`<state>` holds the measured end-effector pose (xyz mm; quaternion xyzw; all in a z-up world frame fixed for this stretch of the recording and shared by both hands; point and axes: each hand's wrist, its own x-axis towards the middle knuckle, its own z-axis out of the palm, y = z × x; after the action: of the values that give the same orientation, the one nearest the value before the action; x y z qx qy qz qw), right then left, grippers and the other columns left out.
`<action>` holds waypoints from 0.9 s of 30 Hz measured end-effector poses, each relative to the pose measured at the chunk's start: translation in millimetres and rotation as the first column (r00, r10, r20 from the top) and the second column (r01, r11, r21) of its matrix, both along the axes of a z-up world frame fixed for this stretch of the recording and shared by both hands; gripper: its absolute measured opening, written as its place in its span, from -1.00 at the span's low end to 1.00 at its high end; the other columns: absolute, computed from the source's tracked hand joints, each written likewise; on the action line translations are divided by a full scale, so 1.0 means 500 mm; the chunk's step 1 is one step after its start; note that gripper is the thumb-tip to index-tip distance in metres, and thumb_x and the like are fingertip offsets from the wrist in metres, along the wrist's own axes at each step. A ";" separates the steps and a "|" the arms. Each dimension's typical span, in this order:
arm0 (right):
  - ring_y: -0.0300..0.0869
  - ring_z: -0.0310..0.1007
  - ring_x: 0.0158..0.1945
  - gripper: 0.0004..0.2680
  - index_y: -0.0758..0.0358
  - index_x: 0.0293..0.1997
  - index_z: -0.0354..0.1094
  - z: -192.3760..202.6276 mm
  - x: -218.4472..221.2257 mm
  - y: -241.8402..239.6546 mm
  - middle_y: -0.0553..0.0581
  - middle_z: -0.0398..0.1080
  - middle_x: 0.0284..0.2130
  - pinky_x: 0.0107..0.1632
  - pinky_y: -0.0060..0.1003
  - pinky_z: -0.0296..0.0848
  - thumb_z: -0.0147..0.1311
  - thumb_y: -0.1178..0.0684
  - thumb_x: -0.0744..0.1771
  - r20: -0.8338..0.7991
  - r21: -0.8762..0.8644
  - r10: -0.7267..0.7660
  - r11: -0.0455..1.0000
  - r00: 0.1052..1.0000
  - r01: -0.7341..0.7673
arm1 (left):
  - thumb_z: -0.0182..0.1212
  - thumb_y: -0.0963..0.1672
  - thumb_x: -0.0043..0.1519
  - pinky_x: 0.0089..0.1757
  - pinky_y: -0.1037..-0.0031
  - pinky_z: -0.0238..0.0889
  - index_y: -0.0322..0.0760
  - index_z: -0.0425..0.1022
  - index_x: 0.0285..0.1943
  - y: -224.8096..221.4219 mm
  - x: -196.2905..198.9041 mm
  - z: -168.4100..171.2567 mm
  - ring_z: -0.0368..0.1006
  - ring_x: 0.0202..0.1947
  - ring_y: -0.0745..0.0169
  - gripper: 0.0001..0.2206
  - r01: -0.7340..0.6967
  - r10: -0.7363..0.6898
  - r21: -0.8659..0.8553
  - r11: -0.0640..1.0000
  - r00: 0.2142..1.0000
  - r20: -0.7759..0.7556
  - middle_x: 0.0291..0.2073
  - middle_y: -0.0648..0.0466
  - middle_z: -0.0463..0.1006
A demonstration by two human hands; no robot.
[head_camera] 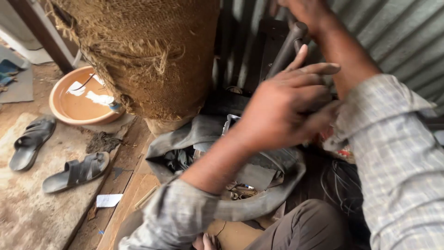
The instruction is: Vulcanizing a patch onto a tire inner tube using a heating press and lighting fuel with matches.
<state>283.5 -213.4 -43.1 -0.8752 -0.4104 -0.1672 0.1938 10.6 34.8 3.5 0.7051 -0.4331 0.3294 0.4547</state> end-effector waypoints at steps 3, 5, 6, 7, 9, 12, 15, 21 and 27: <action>-0.11 0.48 -0.13 -0.82 0.29 -0.11 0.41 -0.034 -0.025 -0.075 0.16 0.47 -0.21 -0.04 -0.15 0.47 -0.20 0.17 0.40 0.266 -0.087 -0.077 0.991 0.961 0.103 | 0.38 -0.11 0.27 0.50 -0.03 0.02 -0.27 0.60 -0.23 0.085 0.028 0.005 0.50 0.29 0.05 -0.86 0.217 -0.218 -0.024 0.976 0.970 -0.105 -0.17 0.03 0.65; 0.00 0.44 -0.08 -0.84 0.28 -0.13 0.35 -0.041 -0.094 -0.102 0.18 0.43 -0.16 0.03 -0.12 0.45 -0.20 0.16 0.49 0.493 -0.071 -0.086 0.988 0.866 0.139 | 0.30 -0.17 0.30 0.49 0.00 0.00 -0.38 0.60 -0.22 0.140 0.066 0.011 0.54 0.20 0.20 -0.89 0.448 -0.470 -0.143 0.883 0.835 -0.286 0.07 -0.07 0.61; 0.00 0.44 -0.08 -0.84 0.28 -0.13 0.35 -0.032 -0.135 -0.082 0.18 0.43 -0.16 0.03 -0.12 0.45 -0.20 0.16 0.49 0.485 -0.069 -0.092 0.987 0.870 0.143 | 0.30 -0.17 0.30 0.49 0.00 0.00 -0.38 0.60 -0.22 0.146 0.081 -0.003 0.54 0.20 0.20 -0.89 0.450 -0.473 -0.144 0.881 0.831 -0.295 0.07 -0.07 0.61; -0.01 0.47 -0.10 -0.83 0.29 -0.10 0.35 -0.010 -0.168 -0.060 0.18 0.45 -0.19 -0.01 -0.11 0.44 -0.17 0.10 0.53 0.220 0.178 -0.252 0.960 0.943 0.215 | 0.31 -0.16 0.37 0.43 0.10 0.04 -0.40 0.56 -0.26 0.153 0.099 -0.011 0.53 0.24 0.23 -0.82 0.557 -0.608 -0.244 0.794 0.733 -0.306 -0.12 -0.02 0.63; -0.03 0.51 -0.12 -0.80 0.31 -0.07 0.36 -0.008 -0.182 -0.044 0.19 0.47 -0.22 -0.06 -0.10 0.43 -0.14 0.04 0.57 -0.083 0.384 -0.323 0.863 0.943 0.329 | 0.32 -0.14 0.45 0.38 0.20 0.09 -0.42 0.51 -0.30 0.158 0.107 -0.002 0.51 0.27 0.25 -0.74 0.644 -0.728 -0.340 0.685 0.619 -0.294 -0.31 0.03 0.64; 0.11 0.41 -0.10 -0.87 0.41 -0.05 0.29 -0.045 -0.134 -0.048 0.32 0.37 -0.21 -0.03 -0.04 0.35 -0.09 0.13 0.51 0.132 0.414 -0.294 0.884 0.946 0.217 | 0.28 -0.13 0.47 0.34 0.32 0.27 -0.40 0.50 -0.38 0.142 0.069 0.053 0.54 0.21 0.27 -0.67 0.622 -0.757 -0.433 0.653 0.560 -0.337 -0.32 -0.01 0.64; 0.13 0.43 -0.03 -0.90 0.37 -0.21 0.26 -0.046 -0.137 -0.012 0.26 0.40 -0.17 -0.01 -0.02 0.39 -0.11 0.17 0.43 0.501 0.184 -0.302 0.953 0.811 0.241 | 0.25 -0.07 0.33 -0.02 0.40 0.43 -0.34 0.54 -0.45 0.107 0.015 0.131 0.61 0.05 0.30 -0.69 0.279 -0.343 -0.200 0.939 0.767 -0.542 -0.26 0.05 0.72; 0.24 0.35 -0.11 -0.86 0.35 -0.24 0.29 -0.052 -0.098 -0.006 0.34 0.38 -0.21 -0.07 0.09 0.32 -0.07 0.11 0.44 0.240 0.281 -0.380 0.908 0.893 0.311 | 0.20 -0.10 0.13 -0.24 0.16 0.41 -0.17 0.64 -0.31 -0.059 0.004 0.080 0.60 -0.35 0.01 -0.87 -0.586 0.597 0.431 0.686 0.792 0.127 -0.41 -0.01 0.64; 0.20 0.36 -0.13 -0.77 0.34 -0.29 0.35 -0.004 -0.165 0.035 0.33 0.39 -0.25 -0.03 0.03 0.35 -0.17 0.02 0.42 0.026 0.512 -0.343 0.811 0.939 0.282 | 0.16 -0.05 0.05 -0.31 0.24 0.41 -0.36 0.49 -0.06 -0.098 0.082 0.050 0.60 -0.36 0.05 -0.65 -0.921 0.840 0.071 0.383 0.379 0.389 -0.35 0.00 0.66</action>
<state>201.3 -196.1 -45.0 -0.8388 -0.2138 -0.3484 0.3596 51.5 -14.0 28.5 0.8254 -0.0876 0.5567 0.0333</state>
